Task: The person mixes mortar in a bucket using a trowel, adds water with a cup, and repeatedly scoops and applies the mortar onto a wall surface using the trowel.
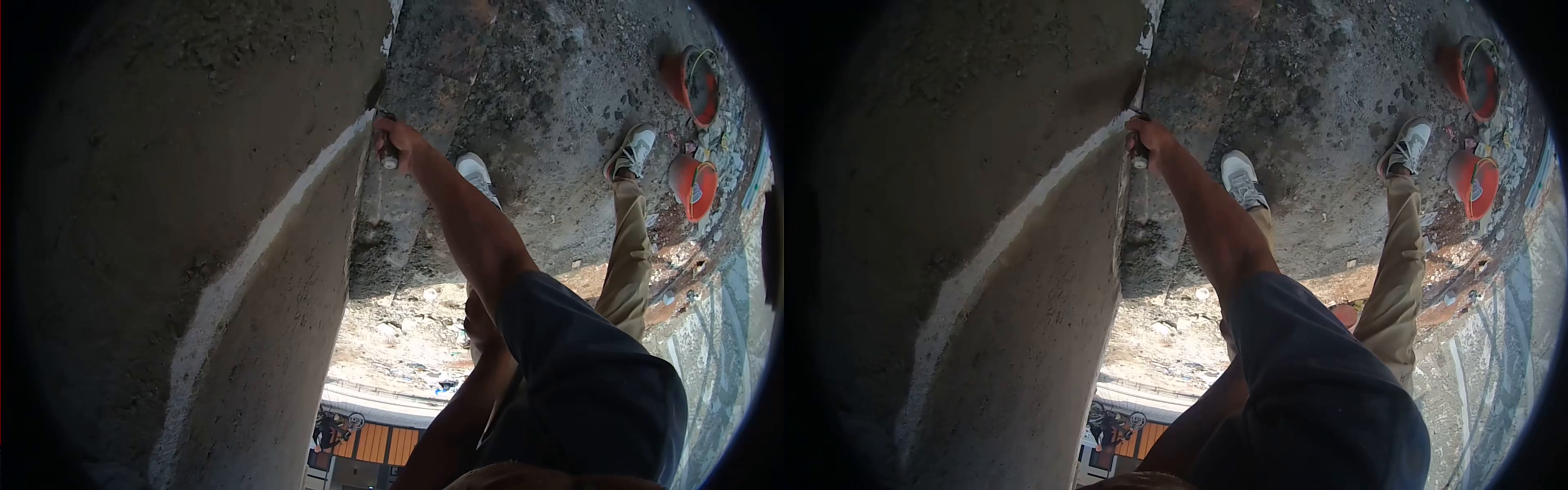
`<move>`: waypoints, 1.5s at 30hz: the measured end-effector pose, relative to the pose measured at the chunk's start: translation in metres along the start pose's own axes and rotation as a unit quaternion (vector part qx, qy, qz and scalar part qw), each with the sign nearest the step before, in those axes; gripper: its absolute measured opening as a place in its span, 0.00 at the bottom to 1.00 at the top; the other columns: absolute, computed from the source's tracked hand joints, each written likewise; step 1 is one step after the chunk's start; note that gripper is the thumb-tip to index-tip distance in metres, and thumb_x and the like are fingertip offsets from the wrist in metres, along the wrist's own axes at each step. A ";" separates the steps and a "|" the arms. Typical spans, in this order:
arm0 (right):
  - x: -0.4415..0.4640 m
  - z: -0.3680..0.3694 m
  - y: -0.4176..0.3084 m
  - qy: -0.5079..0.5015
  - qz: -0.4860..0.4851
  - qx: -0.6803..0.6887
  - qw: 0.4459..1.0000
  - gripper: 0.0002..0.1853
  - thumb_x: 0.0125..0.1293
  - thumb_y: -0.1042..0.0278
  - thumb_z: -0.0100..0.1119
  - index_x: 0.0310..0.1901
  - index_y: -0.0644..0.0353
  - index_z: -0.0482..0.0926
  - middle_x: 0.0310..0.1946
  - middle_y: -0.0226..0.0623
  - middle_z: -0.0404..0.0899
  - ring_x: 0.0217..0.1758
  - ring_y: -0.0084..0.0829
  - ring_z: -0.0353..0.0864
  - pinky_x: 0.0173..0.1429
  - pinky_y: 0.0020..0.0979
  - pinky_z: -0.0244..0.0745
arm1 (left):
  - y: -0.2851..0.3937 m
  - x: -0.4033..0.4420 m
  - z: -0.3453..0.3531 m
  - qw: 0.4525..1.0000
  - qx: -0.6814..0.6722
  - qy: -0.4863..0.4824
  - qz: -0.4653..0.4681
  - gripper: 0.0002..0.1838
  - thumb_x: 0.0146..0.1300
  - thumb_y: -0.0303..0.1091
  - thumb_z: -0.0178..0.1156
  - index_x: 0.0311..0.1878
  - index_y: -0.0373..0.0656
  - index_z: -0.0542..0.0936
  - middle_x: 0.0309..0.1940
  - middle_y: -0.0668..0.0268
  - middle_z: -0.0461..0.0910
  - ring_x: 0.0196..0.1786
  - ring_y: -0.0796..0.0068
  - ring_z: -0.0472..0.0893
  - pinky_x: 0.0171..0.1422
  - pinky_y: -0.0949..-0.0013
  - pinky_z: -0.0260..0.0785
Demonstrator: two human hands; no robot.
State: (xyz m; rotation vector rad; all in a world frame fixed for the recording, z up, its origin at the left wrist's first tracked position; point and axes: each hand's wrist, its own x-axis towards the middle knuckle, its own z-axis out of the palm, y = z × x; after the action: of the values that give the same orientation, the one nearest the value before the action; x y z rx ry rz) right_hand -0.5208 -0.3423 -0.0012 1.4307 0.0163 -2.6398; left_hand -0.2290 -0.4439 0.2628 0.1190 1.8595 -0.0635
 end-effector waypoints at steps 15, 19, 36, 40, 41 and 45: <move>-0.165 0.076 0.101 0.097 -0.329 -0.384 0.857 0.22 0.68 0.70 0.58 0.60 0.61 0.64 0.33 0.46 0.79 0.28 0.40 0.83 0.38 0.40 0.79 | 0.014 -0.007 0.001 1.000 0.007 -0.030 -0.008 0.37 0.64 0.62 0.63 0.63 0.40 0.75 0.61 0.58 0.76 0.65 0.64 0.76 0.63 0.59 0.72; -0.116 0.067 0.077 0.191 -0.325 -0.371 0.849 0.21 0.68 0.70 0.58 0.61 0.57 0.66 0.34 0.57 0.81 0.39 0.58 0.86 0.43 0.50 0.78 | 0.010 -0.003 -0.011 0.999 0.016 -0.035 -0.016 0.36 0.65 0.62 0.63 0.63 0.40 0.75 0.60 0.58 0.77 0.64 0.64 0.77 0.62 0.60 0.72; -0.161 0.007 0.103 0.032 -0.142 -0.390 0.909 0.20 0.66 0.65 0.62 0.55 0.59 0.66 0.31 0.43 0.77 0.27 0.33 0.82 0.33 0.38 0.78 | 0.006 0.010 -0.031 0.993 0.089 -0.019 -0.079 0.35 0.66 0.60 0.63 0.62 0.38 0.75 0.56 0.57 0.81 0.59 0.67 0.81 0.60 0.65 0.74; -0.196 -0.104 0.022 0.089 -0.234 -0.460 0.852 0.25 0.64 0.59 0.64 0.59 0.60 0.71 0.35 0.48 0.81 0.39 0.40 0.85 0.49 0.41 0.79 | 0.031 0.023 -0.022 0.994 0.084 0.070 0.006 0.36 0.59 0.63 0.65 0.60 0.42 0.82 0.60 0.54 0.80 0.63 0.51 0.79 0.67 0.53 0.72; -0.200 -0.140 -0.006 0.120 -0.282 -0.456 0.836 0.27 0.63 0.58 0.65 0.61 0.60 0.71 0.36 0.49 0.82 0.43 0.42 0.85 0.53 0.41 0.78 | 0.036 0.020 -0.015 0.985 0.122 0.121 0.022 0.36 0.59 0.65 0.65 0.59 0.44 0.83 0.62 0.55 0.79 0.63 0.51 0.80 0.67 0.51 0.73; -0.284 -0.263 -0.199 0.257 -0.284 -0.502 0.775 0.26 0.62 0.64 0.65 0.61 0.54 0.69 0.41 0.55 0.85 0.47 0.60 0.85 0.51 0.49 0.78 | 0.080 0.013 -0.014 0.978 0.164 0.132 0.000 0.36 0.61 0.67 0.62 0.61 0.46 0.84 0.67 0.55 0.76 0.69 0.52 0.75 0.72 0.50 0.68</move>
State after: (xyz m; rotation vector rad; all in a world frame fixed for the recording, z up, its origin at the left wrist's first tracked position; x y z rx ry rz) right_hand -0.1738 -0.0923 0.0804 1.7064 1.8279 -1.7579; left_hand -0.2367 -0.3623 0.2556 0.3710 2.1016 -0.3706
